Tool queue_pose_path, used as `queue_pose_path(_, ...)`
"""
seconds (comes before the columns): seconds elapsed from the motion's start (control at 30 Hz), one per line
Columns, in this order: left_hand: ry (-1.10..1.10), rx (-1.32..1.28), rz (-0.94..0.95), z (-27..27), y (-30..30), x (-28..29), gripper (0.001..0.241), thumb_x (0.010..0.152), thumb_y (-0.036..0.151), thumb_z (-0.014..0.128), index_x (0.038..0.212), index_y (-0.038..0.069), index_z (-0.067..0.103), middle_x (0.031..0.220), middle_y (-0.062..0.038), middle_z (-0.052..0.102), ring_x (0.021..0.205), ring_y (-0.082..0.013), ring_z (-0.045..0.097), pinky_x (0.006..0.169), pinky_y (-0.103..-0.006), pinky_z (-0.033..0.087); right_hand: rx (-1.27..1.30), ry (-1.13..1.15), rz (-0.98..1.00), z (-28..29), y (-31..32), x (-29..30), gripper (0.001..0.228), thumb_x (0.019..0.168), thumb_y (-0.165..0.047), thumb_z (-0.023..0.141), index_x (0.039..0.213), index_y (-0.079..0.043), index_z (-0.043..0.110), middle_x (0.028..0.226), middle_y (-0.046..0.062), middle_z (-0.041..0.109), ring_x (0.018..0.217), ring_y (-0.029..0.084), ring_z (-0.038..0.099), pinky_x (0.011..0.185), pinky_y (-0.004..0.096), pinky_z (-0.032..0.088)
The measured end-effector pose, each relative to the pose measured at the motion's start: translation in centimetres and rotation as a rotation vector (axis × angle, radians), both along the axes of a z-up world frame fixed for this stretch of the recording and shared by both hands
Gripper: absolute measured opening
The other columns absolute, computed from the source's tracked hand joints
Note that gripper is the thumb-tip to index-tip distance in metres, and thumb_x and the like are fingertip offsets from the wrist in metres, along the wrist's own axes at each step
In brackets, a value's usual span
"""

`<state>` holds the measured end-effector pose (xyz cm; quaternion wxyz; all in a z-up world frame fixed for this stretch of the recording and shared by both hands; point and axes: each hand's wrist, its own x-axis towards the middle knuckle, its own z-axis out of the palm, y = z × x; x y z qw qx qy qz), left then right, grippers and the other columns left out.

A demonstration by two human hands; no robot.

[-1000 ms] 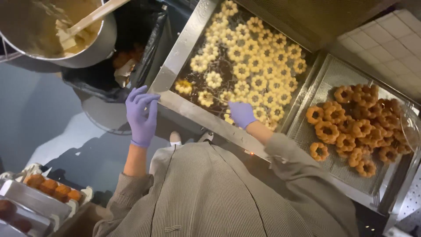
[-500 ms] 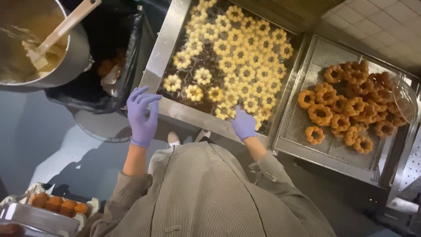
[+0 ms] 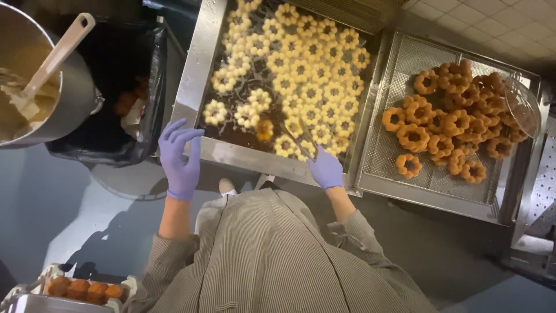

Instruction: Frying, flipping, and removing donuts from a deep fryer using commercial bakery tools.

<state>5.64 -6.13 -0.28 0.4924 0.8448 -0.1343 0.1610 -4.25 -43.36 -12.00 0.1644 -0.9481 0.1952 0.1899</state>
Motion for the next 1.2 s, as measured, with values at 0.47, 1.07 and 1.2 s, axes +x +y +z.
queue_pose_path(0.47,-0.006,-0.002,-0.080,1.1,-1.8,0.6,0.015,0.099,-0.001,0.064,0.109,0.009,0.070,0.114,-0.006,0.071,0.136,-0.0321,0.055,0.124,-0.0481,0.035,0.141,-0.040,-0.114,-7.5,-4.2,-0.1,0.053,0.089,-0.049,0.068,0.123,-0.008,0.066,0.106,0.025,0.073,0.100,0.044,0.069,0.087,0.052,0.054)
queue_pose_path(1.07,-0.018,0.028,-0.048,0.7,-2.0,-0.8,0.016,0.098,-0.001,0.064,0.110,0.009,0.071,0.115,-0.006,0.071,0.135,-0.0308,0.055,0.122,-0.0454,0.038,-0.049,-0.150,-0.128,-7.7,-8.3,7.8,0.054,0.089,-0.050,0.072,0.120,-0.006,0.063,0.103,0.025,0.071,0.098,0.045,0.067,0.083,0.054,0.053)
queue_pose_path(1.2,0.027,0.025,-0.012,0.2,-1.3,-1.1,0.015,0.102,0.000,0.064,0.111,0.009,0.071,0.115,-0.006,0.070,0.136,-0.0304,0.055,0.118,-0.0424,0.041,-0.010,-0.154,-0.318,-5.4,-9.5,6.7,0.047,0.092,-0.044,0.066,0.122,-0.008,0.064,0.103,0.022,0.074,0.098,0.040,0.071,0.085,0.051,0.056)
